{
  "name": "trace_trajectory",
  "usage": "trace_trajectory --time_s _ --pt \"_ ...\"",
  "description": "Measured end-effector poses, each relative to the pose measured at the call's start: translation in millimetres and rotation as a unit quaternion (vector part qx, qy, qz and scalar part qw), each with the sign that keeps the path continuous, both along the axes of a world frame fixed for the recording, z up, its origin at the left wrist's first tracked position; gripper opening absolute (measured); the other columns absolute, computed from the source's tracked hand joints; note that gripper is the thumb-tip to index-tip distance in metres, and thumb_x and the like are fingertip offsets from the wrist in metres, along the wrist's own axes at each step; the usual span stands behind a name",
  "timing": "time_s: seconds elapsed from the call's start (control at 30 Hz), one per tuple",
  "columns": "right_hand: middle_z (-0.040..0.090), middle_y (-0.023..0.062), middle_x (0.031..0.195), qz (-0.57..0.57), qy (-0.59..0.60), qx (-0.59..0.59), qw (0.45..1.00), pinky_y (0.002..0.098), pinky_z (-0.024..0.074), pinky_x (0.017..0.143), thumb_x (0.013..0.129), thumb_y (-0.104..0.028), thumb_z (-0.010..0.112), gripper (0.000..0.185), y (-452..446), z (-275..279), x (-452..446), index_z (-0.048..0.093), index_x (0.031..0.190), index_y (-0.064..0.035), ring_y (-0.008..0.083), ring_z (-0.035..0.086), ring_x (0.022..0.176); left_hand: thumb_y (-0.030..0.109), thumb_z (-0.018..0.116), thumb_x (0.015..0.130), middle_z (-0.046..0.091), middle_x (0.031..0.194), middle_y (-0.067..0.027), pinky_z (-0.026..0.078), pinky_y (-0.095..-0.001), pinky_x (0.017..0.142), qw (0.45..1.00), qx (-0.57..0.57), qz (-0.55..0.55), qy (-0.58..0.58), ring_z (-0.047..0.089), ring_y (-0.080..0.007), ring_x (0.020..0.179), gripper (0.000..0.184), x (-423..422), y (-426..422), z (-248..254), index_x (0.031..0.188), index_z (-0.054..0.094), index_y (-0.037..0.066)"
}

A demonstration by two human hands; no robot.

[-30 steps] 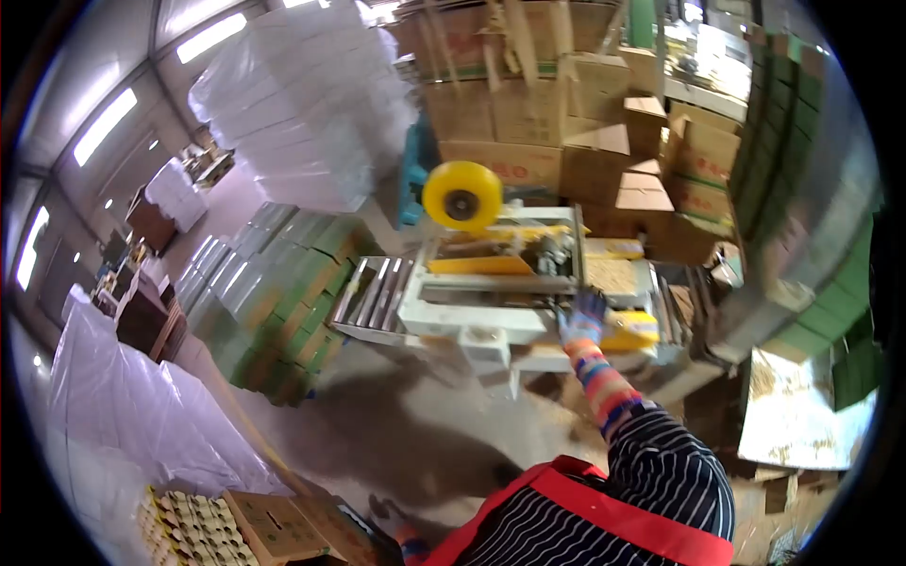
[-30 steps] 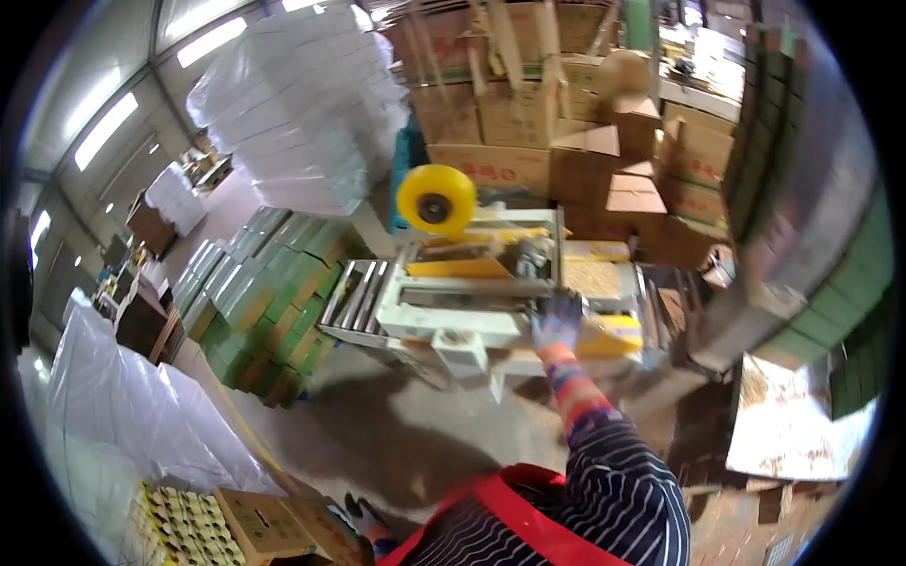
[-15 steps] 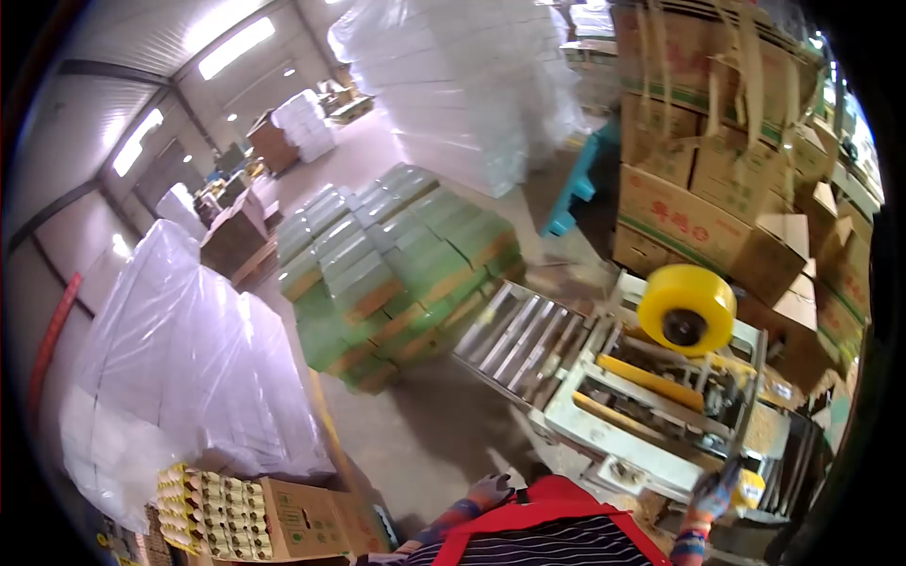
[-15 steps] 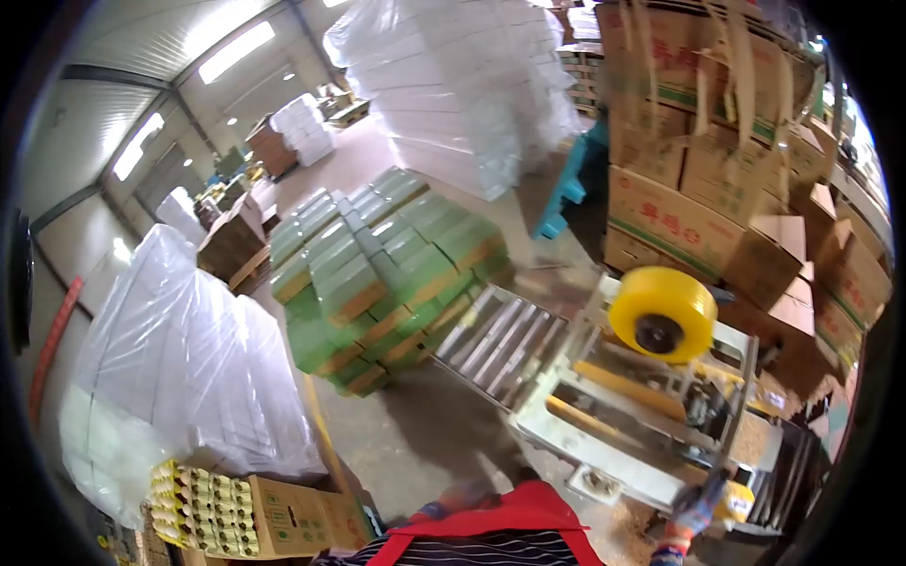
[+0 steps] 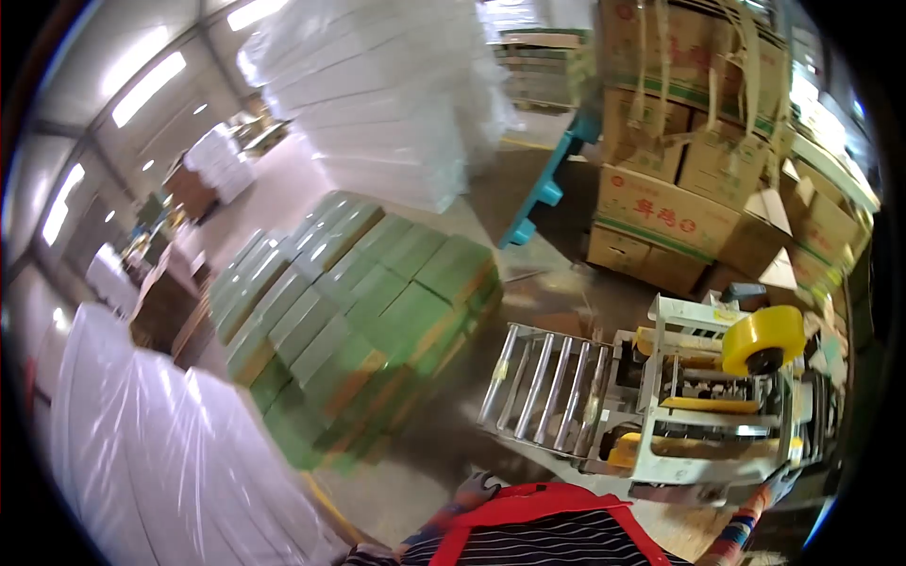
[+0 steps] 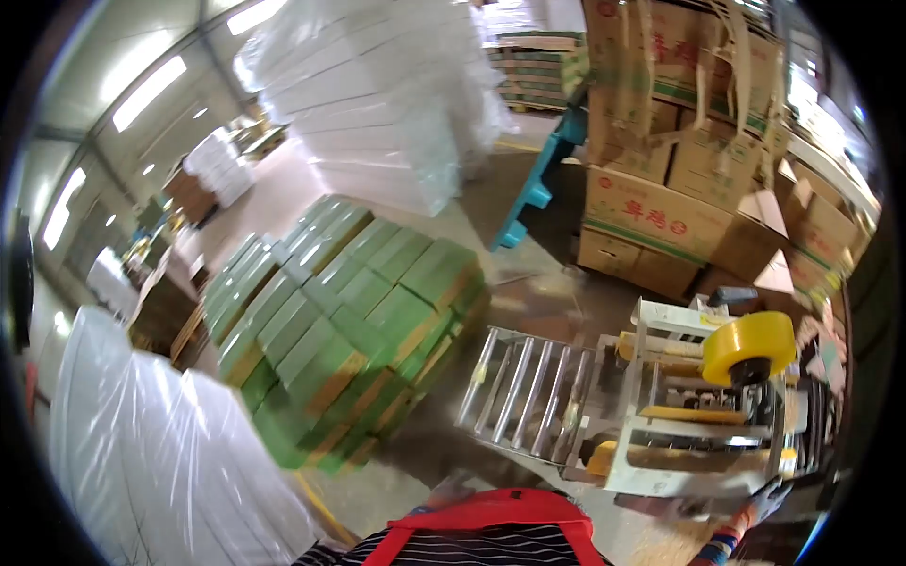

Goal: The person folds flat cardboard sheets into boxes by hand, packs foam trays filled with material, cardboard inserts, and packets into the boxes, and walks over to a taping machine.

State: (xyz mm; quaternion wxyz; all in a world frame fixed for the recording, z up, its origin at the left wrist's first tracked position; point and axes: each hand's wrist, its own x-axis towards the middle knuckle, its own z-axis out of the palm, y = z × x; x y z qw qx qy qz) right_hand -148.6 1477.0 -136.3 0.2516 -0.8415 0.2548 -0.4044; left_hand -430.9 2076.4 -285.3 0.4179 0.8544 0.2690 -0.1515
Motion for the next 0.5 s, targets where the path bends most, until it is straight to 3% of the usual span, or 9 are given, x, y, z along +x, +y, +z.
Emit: trace_trajectory --time_s 0.1,0.13,0.17,0.2,0.23,0.27,0.33,0.4,0.5 --pt "0.038 0.0201 0.131 0.056 -0.115 -0.053 0.990 0.0368 0.0256 0.103 0.088 -0.032 0.046 0.054 135.8 32.5 -47.1 0.037 0.127 0.0040 0.0325 0.037 0.119 0.037 0.055 0.076 0.052 0.113 -0.0161 0.042 -0.0410 0.085 0.996 0.085 -0.028 -0.005 0.053 -0.0313 0.099 0.051 -15.4 79.8 21.7 0.120 0.048 0.011" --pt "0.039 0.0184 0.131 0.068 -0.044 -0.061 0.995 0.0355 0.0230 0.104 0.085 -0.022 0.048 0.051 191.9 36.2 -57.6 0.036 0.128 0.0028 0.0306 0.036 0.121 0.034 0.055 0.076 0.052 0.112 -0.0157 0.042 -0.0417 0.084 0.993 0.110 -0.029 0.006 0.053 -0.0314 0.098 0.050 -24.6 97.1 39.9 0.119 0.049 0.011" --pt "0.039 0.0168 0.130 0.081 0.028 -0.073 0.994 0.0341 0.0205 0.106 0.082 -0.011 0.049 0.050 252.9 44.9 -68.8 0.035 0.129 0.0016 0.0287 0.034 0.123 0.035 0.060 0.071 0.051 0.114 -0.0181 0.040 -0.0422 0.088 0.989 0.121 -0.044 -0.075 0.049 -0.0339 0.104 0.055 -26.6 115.4 71.5 0.121 0.047 0.013" --pt "0.038 0.0174 0.130 0.185 0.088 -0.050 0.978 0.0381 0.0200 0.106 0.075 -0.006 0.052 0.055 279.1 17.0 -74.5 0.038 0.127 0.0011 0.0310 0.033 0.123 0.035 0.063 0.068 0.050 0.116 -0.0199 0.038 -0.0426 0.091 0.984 0.144 -0.042 -0.092 0.046 -0.0352 0.107 0.059 -18.1 141.0 87.7 0.122 0.047 0.014" --pt "0.037 0.0202 0.130 0.234 0.235 -0.180 0.926 0.0431 0.0206 0.105 0.070 -0.011 0.058 0.062 326.0 53.3 -80.6 0.037 0.128 -0.0013 0.0363 0.032 0.122 0.035 0.066 0.065 0.048 0.118 -0.0216 0.037 -0.0430 0.094 0.979 0.166 -0.040 -0.107 0.044 -0.0365 0.111 0.064 -9.6 166.5 104.0 0.122 0.046 0.015" --pt "0.035 0.0230 0.129 0.202 0.223 -0.231 0.925 0.0460 0.0213 0.103 0.068 -0.018 0.063 0.068 357.7 46.0 -86.0 0.036 0.129 -0.0040 0.0400 0.029 0.122 0.034 0.067 0.063 0.046 0.120 -0.0227 0.035 -0.0433 0.095 0.976 0.207 -0.028 -0.055 0.042 -0.0366 0.112 0.066 1.1 193.4 108.7 0.122 0.047 0.014" --pt "0.034 0.0238 0.130 0.169 0.260 -0.167 0.936 0.0460 0.0208 0.103 0.070 -0.024 0.063 0.069 392.4 46.2 -82.6 0.035 0.130 -0.0056 0.0395 0.027 0.124 0.036 0.067 0.061 0.041 0.127 -0.0198 0.028 -0.0443 0.100 0.928 0.363 -0.060 -0.063 0.039 -0.0350 0.117 0.067 34.3 240.4 121.3 0.122 0.047 0.014" --pt "0.031 0.0244 0.132 0.097 0.329 -0.123 0.931 0.0436 0.0172 0.105 0.074 -0.035 0.058 0.071 399.1 36.6 -76.1 0.031 0.131 -0.0023 0.0371 0.024 0.125 0.038 0.067 0.061 0.039 0.130 -0.0170 0.022 -0.0458 0.103 0.927 0.372 0.000 -0.048 0.037 -0.0334 0.119 0.068 77.5 280.2 150.8 0.122 0.047 0.017" --pt "0.030 0.0214 0.135 0.043 0.338 -0.130 0.931 0.0408 0.0127 0.107 0.074 -0.038 0.058 0.076 404.5 20.5 -66.8 0.027 0.133 -0.0016 0.0337 0.023 0.128 0.039 0.066 0.063 0.032 0.135 -0.0183 0.019 -0.0487 0.103 0.914 0.407 0.010 0.001 0.028 -0.0324 0.125 0.070 128.1 339.0 146.4 0.125 0.044 0.017"
